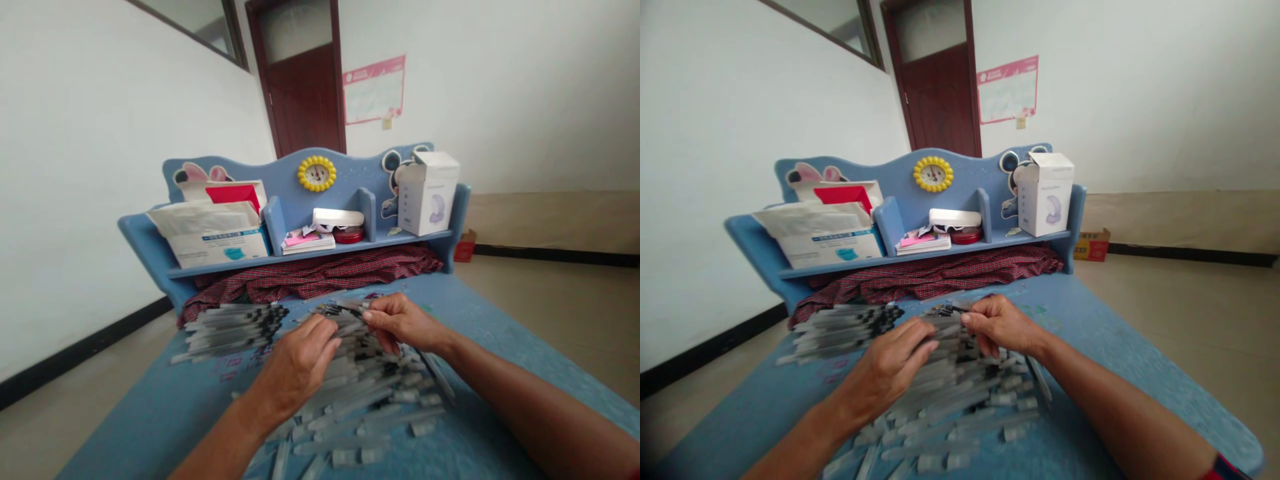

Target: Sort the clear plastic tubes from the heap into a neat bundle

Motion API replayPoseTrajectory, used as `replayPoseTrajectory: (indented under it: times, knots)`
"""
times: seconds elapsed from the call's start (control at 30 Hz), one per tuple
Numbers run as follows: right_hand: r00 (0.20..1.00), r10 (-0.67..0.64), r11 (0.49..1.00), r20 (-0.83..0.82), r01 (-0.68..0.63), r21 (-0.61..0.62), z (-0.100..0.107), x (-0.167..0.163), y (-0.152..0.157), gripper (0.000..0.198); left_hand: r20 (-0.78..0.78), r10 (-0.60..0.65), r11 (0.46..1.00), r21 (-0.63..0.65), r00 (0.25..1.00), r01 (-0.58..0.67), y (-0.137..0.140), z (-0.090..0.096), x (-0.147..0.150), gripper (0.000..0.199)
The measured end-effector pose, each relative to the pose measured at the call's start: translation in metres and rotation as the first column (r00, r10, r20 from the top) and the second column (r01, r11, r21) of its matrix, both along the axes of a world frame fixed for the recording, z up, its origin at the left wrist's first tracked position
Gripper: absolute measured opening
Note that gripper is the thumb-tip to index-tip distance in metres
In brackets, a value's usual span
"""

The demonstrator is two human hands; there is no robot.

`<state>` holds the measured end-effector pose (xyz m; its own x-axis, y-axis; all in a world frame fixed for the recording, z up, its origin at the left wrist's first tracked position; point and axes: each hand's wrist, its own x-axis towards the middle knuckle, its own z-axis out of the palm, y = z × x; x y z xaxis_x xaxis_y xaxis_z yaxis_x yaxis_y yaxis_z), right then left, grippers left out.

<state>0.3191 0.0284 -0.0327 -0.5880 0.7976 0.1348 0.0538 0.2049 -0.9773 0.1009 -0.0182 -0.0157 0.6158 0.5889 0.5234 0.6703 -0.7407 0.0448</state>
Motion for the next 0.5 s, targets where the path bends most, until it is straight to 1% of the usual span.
replayPoseTrajectory:
  times: [0.13,0.3,0.4,0.5]
  knots:
    - [0.999,0.032,0.999,-0.038,-0.032,-0.007,0.0027,0.0030,0.0006,0.036,0.003,-0.010,1.000,0.012,1.000,0.010,0.0009,-0.0031,0.0013,0.016]
    - [0.998,0.013,0.999,-0.053,-0.014,-0.029,0.0062,0.0038,0.0004,0.035,-0.004,-0.005,1.000,0.018,1.000,0.005,0.0022,-0.0051,0.0018,0.016]
    - [0.999,-0.040,0.999,0.020,0.039,0.035,0.0060,0.0030,-0.0001,0.035,-0.001,0.009,1.000,0.025,1.000,-0.009,0.0023,-0.0050,0.0008,0.016]
    - [0.993,-0.079,0.993,0.087,0.071,0.097,0.0052,0.0027,-0.0004,0.039,-0.004,0.016,0.999,0.029,1.000,-0.016,0.0029,-0.0052,-0.0004,0.017]
